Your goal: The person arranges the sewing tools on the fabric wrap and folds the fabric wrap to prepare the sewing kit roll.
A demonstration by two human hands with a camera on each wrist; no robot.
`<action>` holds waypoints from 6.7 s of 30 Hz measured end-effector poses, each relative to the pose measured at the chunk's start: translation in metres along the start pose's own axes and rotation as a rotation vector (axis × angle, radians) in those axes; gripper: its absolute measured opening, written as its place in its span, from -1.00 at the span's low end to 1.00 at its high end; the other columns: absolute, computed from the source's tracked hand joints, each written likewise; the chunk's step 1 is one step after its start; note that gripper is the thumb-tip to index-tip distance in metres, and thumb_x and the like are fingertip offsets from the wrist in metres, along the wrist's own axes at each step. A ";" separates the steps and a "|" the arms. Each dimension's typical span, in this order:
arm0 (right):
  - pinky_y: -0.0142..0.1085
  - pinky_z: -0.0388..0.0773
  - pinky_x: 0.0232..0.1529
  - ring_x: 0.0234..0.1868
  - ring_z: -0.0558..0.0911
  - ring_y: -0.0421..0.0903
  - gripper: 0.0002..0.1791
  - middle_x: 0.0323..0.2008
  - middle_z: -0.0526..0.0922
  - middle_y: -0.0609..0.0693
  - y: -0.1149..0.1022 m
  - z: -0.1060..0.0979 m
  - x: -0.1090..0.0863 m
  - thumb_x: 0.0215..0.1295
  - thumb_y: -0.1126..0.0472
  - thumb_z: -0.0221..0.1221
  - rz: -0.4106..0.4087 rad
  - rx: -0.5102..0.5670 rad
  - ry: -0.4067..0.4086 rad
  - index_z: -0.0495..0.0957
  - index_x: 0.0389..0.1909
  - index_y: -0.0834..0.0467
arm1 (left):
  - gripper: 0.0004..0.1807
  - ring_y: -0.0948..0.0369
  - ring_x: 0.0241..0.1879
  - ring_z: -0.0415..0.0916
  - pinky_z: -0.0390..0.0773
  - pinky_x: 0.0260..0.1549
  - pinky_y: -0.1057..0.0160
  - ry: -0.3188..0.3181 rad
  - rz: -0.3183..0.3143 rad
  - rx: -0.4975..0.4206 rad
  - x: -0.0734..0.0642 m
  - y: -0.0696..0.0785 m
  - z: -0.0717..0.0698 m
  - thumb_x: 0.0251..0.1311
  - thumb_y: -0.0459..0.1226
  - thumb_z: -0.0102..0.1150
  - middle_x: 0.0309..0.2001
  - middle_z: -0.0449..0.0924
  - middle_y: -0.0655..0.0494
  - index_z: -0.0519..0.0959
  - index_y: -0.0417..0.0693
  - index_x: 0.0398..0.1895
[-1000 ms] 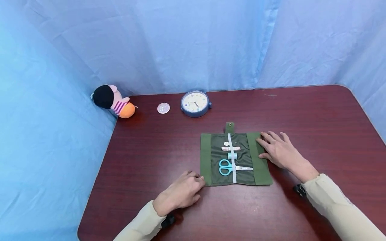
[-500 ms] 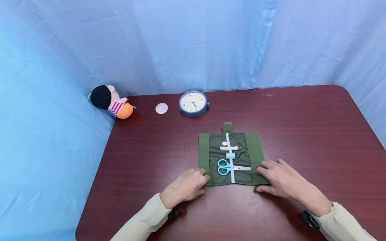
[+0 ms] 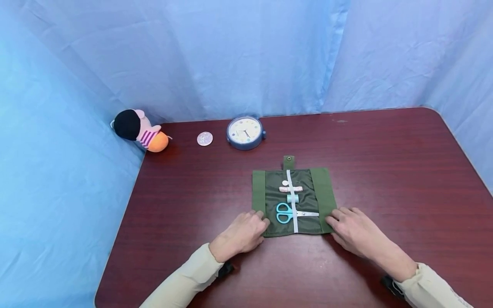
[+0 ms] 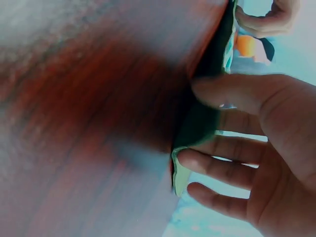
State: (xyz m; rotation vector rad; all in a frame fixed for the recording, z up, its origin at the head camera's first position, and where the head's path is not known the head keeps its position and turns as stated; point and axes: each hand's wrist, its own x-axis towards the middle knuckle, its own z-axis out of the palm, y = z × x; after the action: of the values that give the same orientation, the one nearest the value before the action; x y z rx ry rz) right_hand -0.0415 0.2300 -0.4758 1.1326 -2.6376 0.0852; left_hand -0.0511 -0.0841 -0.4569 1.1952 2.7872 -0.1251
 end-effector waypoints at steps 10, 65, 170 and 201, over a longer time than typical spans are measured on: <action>-0.19 0.56 -0.44 -0.52 0.62 -0.14 -0.86 -0.54 0.63 -0.20 0.008 -0.008 0.003 0.07 0.22 0.41 0.103 0.156 -0.093 0.62 -0.50 -0.03 | -0.85 0.18 -0.40 0.65 0.63 -0.39 0.20 0.020 0.087 -0.182 0.003 -0.023 0.000 0.26 -0.27 0.22 -0.42 0.61 0.15 0.62 -0.01 -0.48; -0.17 0.46 -0.52 -0.47 0.51 -0.03 -0.67 -0.51 0.51 -0.07 0.017 0.013 0.023 -0.13 0.33 0.47 0.230 0.111 0.030 0.45 -0.52 0.06 | -0.64 0.30 -0.52 0.36 0.41 -0.51 0.31 0.001 -0.174 -0.367 0.030 -0.049 0.007 0.10 -0.18 0.46 -0.55 0.34 0.26 0.40 0.03 -0.56; 0.01 0.63 -0.07 -0.07 0.73 0.12 -0.82 -0.15 0.77 0.17 0.081 0.034 0.083 0.39 0.33 0.17 0.320 0.560 -0.205 0.71 -0.11 0.25 | -0.79 0.30 -0.38 0.42 0.46 -0.27 0.38 -0.108 -0.157 -0.718 0.061 -0.113 0.004 0.32 -0.44 0.06 -0.26 0.69 -0.01 0.66 -0.19 -0.08; -0.09 0.61 -0.35 -0.35 0.62 0.02 -0.92 -0.40 0.59 0.00 0.064 0.044 0.087 0.33 0.33 0.16 0.119 0.186 -0.052 0.61 -0.32 0.11 | -0.69 0.10 -0.11 0.53 0.55 -0.02 0.16 0.226 0.198 -0.315 0.058 -0.089 0.020 0.33 -0.53 0.01 -0.09 0.59 0.00 0.59 -0.11 0.03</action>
State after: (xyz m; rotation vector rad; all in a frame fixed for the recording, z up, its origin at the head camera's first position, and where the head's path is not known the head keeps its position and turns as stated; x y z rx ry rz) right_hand -0.1545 0.2061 -0.4914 1.0448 -2.7893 0.3347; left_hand -0.1534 -0.1061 -0.4809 1.4642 2.7052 0.4748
